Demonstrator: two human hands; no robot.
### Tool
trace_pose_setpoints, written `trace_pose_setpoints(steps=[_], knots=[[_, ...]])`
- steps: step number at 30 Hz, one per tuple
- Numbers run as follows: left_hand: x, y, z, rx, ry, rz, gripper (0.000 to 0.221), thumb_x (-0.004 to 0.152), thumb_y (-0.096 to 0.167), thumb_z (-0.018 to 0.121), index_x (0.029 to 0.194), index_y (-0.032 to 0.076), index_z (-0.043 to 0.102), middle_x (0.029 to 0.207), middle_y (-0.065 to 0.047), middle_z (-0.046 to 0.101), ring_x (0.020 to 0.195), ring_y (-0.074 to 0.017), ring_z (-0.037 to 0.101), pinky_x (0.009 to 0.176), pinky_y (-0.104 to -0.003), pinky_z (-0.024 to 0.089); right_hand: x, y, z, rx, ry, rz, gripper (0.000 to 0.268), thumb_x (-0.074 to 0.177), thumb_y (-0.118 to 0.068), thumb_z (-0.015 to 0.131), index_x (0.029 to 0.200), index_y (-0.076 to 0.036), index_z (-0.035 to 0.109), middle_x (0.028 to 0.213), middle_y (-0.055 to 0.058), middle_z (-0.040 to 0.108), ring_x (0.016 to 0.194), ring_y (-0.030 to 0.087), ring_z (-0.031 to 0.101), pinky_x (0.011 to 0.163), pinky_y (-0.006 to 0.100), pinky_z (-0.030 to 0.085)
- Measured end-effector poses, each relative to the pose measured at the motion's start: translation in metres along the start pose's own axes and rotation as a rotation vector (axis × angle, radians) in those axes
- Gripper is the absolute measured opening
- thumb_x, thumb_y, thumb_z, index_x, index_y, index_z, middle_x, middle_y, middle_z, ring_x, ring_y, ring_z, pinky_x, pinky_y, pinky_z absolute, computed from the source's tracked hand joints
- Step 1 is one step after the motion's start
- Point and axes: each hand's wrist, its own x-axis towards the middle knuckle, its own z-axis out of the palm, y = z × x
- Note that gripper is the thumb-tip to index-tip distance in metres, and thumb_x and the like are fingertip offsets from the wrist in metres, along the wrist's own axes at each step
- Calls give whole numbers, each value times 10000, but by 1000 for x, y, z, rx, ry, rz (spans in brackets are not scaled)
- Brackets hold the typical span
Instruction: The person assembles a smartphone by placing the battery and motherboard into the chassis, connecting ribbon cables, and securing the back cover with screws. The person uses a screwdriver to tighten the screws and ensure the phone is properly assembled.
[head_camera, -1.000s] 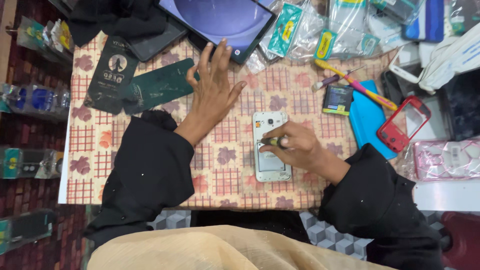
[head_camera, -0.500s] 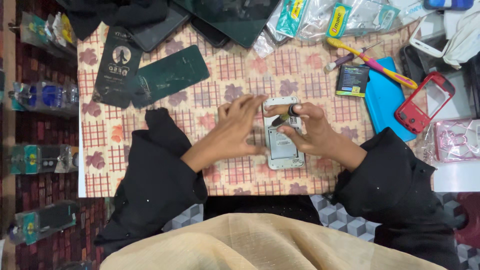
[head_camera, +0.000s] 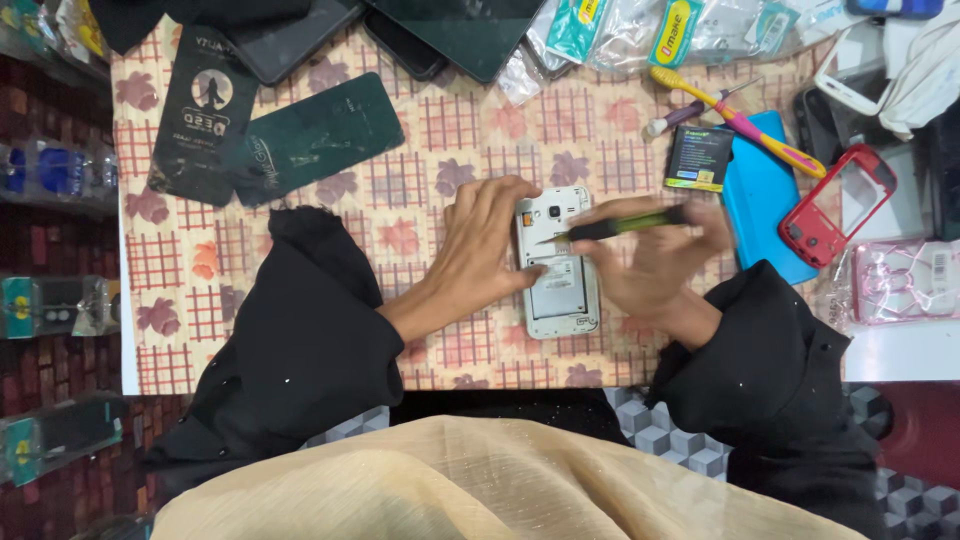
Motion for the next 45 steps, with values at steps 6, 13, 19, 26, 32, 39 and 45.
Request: trace_pose_setpoints(steps=[6,13,19,26,32,39,45], knots=[[-3,8,-12,-264,103,-24,759,734,112,838,1384,65,448,1370,-158,443,1299,-337,527,1059,-430,509,1,11,-28,700,318,405,935,1131,58,636,1646,-353,-26,991,135,572,801,238,593,783,361,546],[3,3,-20,-502,270,9,676,789,-86,762,1372,82,464,1542,-161,342,1460,-332,451,1076,-352,522,8,33,-9,802,40,779,958,942,78,478,1722,-261,37,1041,98,572,859,186,596,756,313,524],[9,-10,-5,-1250,167,-28,748,853,-156,689,1471,115,368,1545,-123,418,1440,-226,494,1164,-334,509,4,27,8,851,-18,924,884,932,62,478,1637,-258,51,1154,92,623,935,135,621,736,267,529],[7,-20,-2,-1212,80,-132,726,857,-58,723,1502,56,409,1407,-145,598,1234,-160,628,1015,-305,560,3,19,16,764,-137,953,672,949,-84,676,1554,-63,386,1200,85,701,758,76,538,569,222,386],[3,-13,-2,-641,-11,-350,315,962,224,717,1157,-22,736,871,-100,797,750,-112,722,638,-274,567,-1,13,20,744,-120,901,461,942,-83,707,1348,68,546,1139,92,724,1026,130,683,896,294,558],[1,-10,2,-676,36,-301,334,956,238,694,1161,-24,724,866,-96,793,729,-97,735,616,-270,586,-4,12,17,790,-136,1038,286,944,-30,707,1199,83,643,1049,111,741,899,131,683,773,294,555],[4,-14,0,-945,-20,-213,341,974,213,698,1214,-29,678,1009,-125,777,865,-109,744,751,-280,614,0,16,17,842,18,1067,238,949,-16,654,1179,24,605,1050,71,740,889,108,703,751,258,578]])
